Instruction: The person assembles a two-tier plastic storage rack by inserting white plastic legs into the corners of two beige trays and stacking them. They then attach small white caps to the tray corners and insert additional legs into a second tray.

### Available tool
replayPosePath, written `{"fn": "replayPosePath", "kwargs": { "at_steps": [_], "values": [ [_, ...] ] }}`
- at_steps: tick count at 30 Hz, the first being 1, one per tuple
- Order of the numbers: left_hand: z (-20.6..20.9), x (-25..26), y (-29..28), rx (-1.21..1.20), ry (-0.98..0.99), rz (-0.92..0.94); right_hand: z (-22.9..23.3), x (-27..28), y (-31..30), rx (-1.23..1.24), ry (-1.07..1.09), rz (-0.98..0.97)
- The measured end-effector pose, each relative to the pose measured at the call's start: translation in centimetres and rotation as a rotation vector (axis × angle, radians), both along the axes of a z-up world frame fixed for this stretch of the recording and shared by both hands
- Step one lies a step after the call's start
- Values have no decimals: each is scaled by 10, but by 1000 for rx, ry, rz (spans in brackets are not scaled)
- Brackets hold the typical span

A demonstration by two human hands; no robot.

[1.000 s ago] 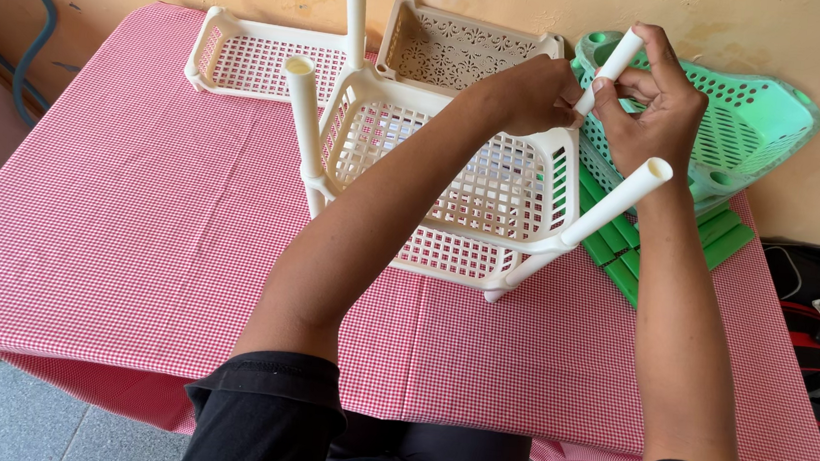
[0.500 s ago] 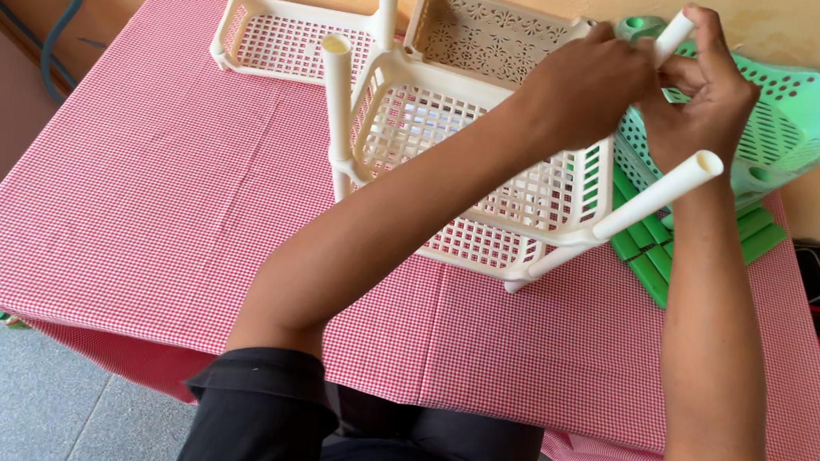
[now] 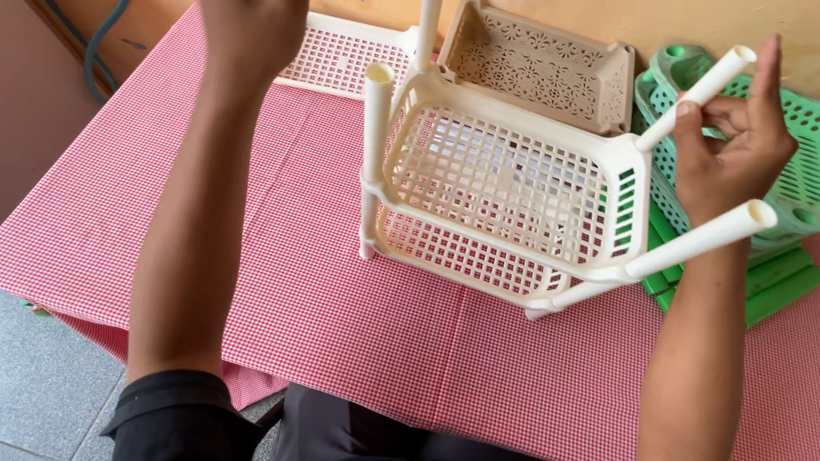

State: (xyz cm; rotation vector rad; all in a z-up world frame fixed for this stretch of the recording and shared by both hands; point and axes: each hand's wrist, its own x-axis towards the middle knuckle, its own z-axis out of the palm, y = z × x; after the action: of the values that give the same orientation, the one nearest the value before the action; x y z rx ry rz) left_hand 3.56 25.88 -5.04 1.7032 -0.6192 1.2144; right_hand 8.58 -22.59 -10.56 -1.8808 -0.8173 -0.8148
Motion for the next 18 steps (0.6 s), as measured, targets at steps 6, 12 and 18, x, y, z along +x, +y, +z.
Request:
{"fn": "replayPosePath", "kwargs": {
  "at_steps": [6,12,18],
  "values": [
    [-159,84,53,592,752,549,0,-7,4,49,74,-19],
    [-254,126,58,963,599,776,9,-17,8,49,93,-14],
    [-269,153,65,1232,512,739,9,-18,10,19,78,-38]
  ]
}}
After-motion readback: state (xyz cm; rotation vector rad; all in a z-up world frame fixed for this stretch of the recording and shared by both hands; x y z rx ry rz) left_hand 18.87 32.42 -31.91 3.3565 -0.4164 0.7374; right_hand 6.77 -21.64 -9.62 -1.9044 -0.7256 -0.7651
